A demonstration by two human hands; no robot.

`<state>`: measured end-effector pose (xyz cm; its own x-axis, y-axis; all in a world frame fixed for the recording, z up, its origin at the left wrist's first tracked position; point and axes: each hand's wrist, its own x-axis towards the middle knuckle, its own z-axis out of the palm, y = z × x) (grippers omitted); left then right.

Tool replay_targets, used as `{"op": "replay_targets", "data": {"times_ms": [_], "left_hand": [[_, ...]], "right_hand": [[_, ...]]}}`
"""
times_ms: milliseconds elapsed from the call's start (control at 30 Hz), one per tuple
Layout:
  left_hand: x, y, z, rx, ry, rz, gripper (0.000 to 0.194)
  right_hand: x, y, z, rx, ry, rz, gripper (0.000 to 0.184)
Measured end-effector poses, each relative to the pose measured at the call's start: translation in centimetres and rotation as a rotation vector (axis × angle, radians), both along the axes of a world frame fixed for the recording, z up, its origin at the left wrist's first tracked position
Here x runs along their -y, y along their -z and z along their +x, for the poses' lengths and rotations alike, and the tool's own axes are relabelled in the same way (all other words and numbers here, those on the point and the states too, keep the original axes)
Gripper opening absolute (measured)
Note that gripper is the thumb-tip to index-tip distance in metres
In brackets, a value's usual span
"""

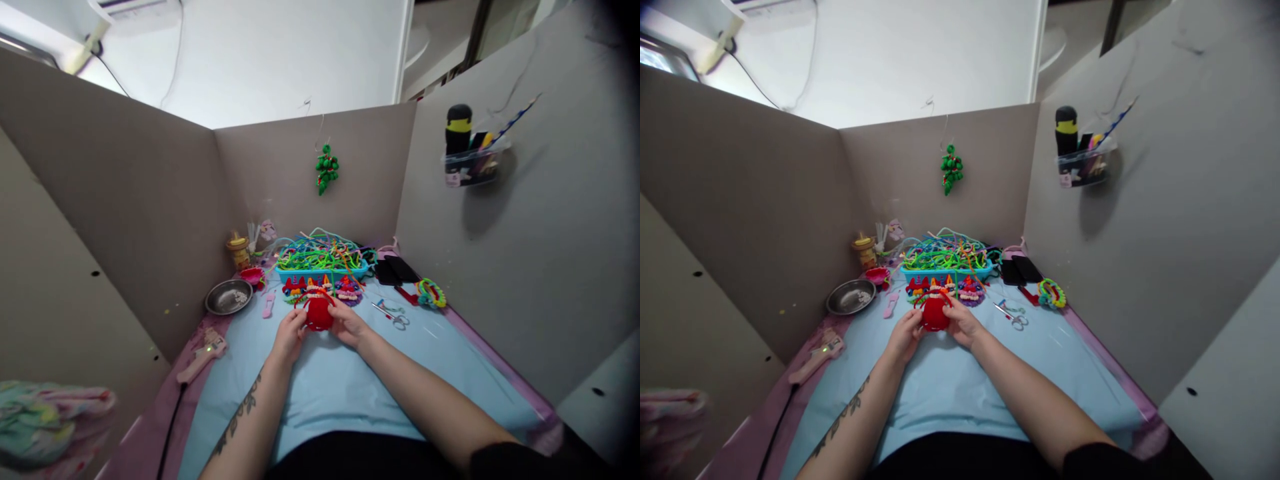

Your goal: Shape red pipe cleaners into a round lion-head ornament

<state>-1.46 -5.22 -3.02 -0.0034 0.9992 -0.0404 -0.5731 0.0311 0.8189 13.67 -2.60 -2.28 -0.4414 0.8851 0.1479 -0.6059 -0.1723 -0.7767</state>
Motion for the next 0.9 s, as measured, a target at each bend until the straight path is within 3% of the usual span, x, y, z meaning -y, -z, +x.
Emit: {"op": "replay_targets", "data": {"times_ms": [267,567,767,900], "left_hand": [[-0.7,0.7,-0.3,0.088,0.051,-0.045,0.028],[0.4,-0.3,0.1,-0.016,0.188,-0.006,0.036],[0.0,0.0,0.3,-0.009,0.073,0.004,0.015],[-0.3,0.3,0.1,0.013,0.022,-0.044,0.018]], "right_hand": [[0.5,-0.3,-0.3,0.043,-0.016,0.056,0.049],[0.0,0.3,0.7,0.157,-0.09,0.106,0.06],[0.0,0.2,0.9,0.205,-0.154,0.127,0.057],[0.2,-0.1,0.8,0.209,-0.149,0.14,0.058]]}}
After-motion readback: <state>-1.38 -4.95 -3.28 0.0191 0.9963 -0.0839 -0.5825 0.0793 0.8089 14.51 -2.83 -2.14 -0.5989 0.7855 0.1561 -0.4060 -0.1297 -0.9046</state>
